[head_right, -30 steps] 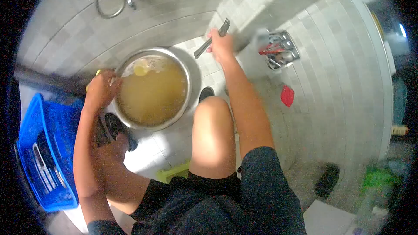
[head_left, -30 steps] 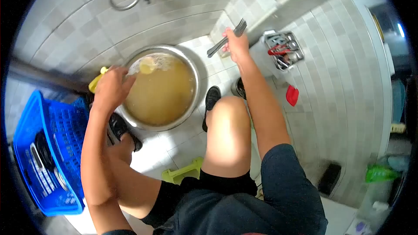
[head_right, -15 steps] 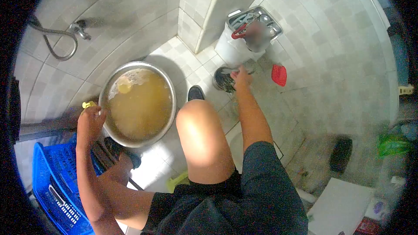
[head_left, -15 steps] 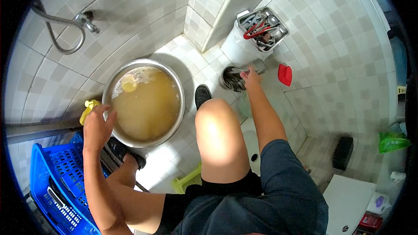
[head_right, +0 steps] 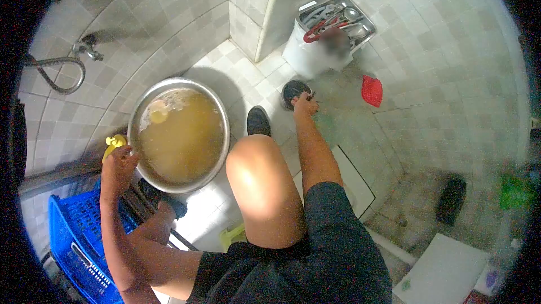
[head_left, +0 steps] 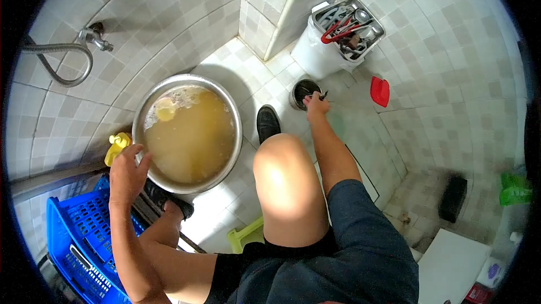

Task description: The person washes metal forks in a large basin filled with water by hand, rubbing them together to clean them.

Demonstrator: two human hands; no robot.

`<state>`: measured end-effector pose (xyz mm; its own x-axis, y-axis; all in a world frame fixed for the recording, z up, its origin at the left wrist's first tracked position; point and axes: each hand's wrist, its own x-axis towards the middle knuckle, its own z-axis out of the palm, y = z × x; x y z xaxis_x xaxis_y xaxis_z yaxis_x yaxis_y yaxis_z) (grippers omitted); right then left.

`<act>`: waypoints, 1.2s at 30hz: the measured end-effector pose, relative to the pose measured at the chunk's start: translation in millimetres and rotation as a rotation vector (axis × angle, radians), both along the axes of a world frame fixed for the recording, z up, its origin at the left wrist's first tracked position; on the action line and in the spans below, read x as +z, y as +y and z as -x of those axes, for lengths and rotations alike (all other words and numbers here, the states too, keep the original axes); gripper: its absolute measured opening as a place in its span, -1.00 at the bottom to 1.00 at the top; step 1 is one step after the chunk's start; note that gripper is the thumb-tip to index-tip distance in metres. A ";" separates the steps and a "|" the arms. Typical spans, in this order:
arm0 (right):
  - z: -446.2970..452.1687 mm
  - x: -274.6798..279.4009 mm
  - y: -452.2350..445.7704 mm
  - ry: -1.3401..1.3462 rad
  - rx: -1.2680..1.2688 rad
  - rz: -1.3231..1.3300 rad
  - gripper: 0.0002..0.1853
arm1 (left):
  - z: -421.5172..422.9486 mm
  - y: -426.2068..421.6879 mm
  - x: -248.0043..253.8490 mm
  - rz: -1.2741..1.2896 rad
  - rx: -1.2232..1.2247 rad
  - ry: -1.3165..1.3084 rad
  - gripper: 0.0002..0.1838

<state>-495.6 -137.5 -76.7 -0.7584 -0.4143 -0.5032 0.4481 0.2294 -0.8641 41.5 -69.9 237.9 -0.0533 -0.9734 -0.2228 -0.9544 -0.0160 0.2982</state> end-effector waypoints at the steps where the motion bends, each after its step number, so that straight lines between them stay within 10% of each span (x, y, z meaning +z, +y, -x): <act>1: -5.8 -5.2 -1.6 0.018 -0.015 0.025 -0.61 | -0.2 0.5 -0.9 -0.027 0.024 0.019 -0.63; 23: -8.2 22.0 59.3 0.145 0.323 -0.243 -0.59 | -28.8 9.0 -45.0 -0.015 0.016 0.108 -0.66; 32: -89.9 226.9 -10.0 0.343 1.031 -0.224 -0.67 | -60.6 14.1 -194.7 -0.308 0.173 0.280 -0.62; 36: -170.6 265.8 -60.1 0.423 1.882 -0.267 -0.56 | -40.9 34.7 -265.0 -0.234 0.299 0.447 -0.61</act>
<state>-325.0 -197.6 189.0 0.4216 -0.6674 -0.6139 -0.6811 0.2138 -0.7002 82.4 -35.2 -27.1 0.0781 -0.8883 -0.4525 -0.6804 -0.3792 0.6271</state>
